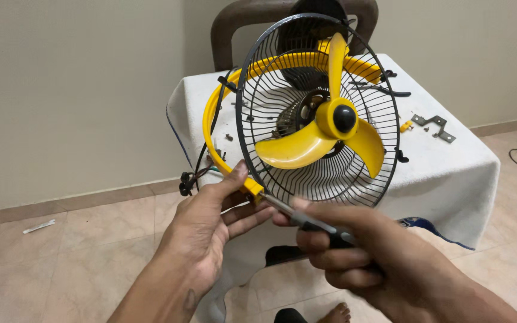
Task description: The person disassembles a yellow electric fan by removing the front grill, detaching the fan blades, and unscrewing the motor housing. They use a screwdriver and pliers to remove screws and components, placing them on a nearby table.
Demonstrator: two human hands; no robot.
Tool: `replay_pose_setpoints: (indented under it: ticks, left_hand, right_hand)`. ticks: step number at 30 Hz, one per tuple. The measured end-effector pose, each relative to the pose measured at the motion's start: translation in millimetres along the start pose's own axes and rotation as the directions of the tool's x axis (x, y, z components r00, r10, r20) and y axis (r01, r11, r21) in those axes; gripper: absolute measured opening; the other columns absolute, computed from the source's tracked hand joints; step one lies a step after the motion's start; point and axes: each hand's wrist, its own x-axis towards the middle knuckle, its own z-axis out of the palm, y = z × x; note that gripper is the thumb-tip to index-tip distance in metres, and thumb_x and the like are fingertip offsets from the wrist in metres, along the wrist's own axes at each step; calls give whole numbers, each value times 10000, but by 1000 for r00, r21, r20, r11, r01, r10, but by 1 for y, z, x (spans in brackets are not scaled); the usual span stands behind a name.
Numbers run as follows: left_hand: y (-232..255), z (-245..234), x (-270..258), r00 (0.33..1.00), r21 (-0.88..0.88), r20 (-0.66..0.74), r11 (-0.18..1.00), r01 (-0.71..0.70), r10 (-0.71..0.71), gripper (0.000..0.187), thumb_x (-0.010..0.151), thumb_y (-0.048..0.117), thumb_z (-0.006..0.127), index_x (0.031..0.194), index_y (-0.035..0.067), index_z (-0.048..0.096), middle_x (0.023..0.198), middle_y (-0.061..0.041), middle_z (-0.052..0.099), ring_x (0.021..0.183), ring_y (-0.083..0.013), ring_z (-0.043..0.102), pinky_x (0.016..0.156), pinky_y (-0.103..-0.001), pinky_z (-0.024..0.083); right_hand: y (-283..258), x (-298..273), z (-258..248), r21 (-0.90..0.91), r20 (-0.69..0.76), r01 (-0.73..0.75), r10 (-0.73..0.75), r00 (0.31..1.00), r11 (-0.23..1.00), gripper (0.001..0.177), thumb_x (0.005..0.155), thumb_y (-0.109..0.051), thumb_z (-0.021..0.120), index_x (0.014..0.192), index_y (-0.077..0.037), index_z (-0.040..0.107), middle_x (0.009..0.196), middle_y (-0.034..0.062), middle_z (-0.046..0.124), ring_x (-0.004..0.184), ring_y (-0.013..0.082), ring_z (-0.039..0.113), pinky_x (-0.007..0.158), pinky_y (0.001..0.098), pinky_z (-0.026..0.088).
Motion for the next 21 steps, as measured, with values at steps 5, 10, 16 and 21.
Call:
replay_pose_setpoints:
  ticks: [5,10,16,21]
  left_hand:
    - [-1,1,1,999,0,-37,1000,-4,4,389,883,295,726,1053,-48,655,958,-155,691,869,-264,719,831,-406,649]
    - [1,-1,2,1000,-19,-9,1000,-14,14,384,867,280,727,1047,-49,649,956,-159,698,868,-278,720,818,-414,608]
    - [-1,-1,1,998,-35,12,998,-60,61,379,863,283,731,1066,-28,659,951,-134,697,871,-249,705,816,-405,644]
    - [1,2,-2,999,9,-27,1000,-19,20,372,880,299,717,1067,-16,654,955,-131,693,877,-256,709,849,-407,598]
  right_hand:
    - [-3,-2,15,-110,-13,-16,14,1000,994,367,992,-339,605,1206,-58,704,606,-82,578,418,-10,490,400,235,445]
    - [-22,-5,19,-779,343,553,-537,771,296,360,975,-311,625,1246,-91,716,639,-87,640,445,-30,545,429,229,486]
    - [-4,-2,20,-205,-106,67,-90,990,976,318,974,-272,624,1043,16,741,666,41,615,451,67,408,405,257,331]
    - [-2,-3,12,-732,218,532,-593,775,426,353,1027,-349,614,1039,-27,758,749,26,686,538,2,572,435,203,479]
